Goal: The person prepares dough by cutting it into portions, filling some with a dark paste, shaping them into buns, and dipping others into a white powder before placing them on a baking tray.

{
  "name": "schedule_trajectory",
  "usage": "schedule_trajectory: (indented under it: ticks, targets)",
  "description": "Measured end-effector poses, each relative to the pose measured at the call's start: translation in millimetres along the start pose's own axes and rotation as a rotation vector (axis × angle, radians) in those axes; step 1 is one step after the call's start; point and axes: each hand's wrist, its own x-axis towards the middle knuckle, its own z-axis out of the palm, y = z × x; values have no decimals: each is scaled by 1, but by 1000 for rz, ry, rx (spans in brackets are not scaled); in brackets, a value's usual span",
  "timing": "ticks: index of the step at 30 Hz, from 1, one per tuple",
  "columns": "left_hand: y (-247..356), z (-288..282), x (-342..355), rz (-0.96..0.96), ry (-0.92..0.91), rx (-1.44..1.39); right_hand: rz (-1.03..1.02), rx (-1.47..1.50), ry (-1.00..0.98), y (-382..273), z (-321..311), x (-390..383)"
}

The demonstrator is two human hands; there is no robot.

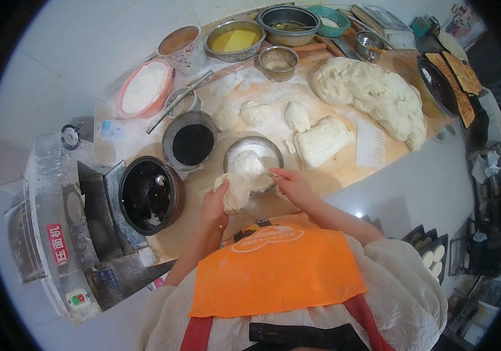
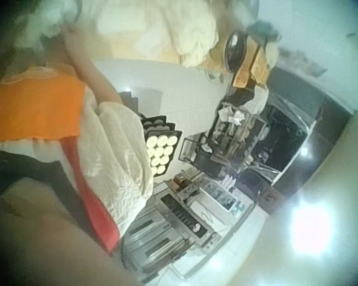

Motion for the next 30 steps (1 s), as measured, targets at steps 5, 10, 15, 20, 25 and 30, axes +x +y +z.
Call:
schedule_trajectory:
  ticks: [5,10,15,20,25,30]
  targets:
    - [-8,-2,-1,10,24,11,-694,-559,166,-14,14,-3]
    - [-7,3,-9,-12,31,-3,-665,-832,11,-18,22,-20]
    - [-4,3,-19,79,105,126,-748,-826,139,-9,-15,-3]
    - [4,0,-5,230,51,83,-731,-887,24,-15,-27,28]
    - [0,-15,32,121,-138,-427,-701,-785,94,-17,-30,21]
    - [-9,-20,39,120,-246,-519,-200,-328,41,6,-23,2]
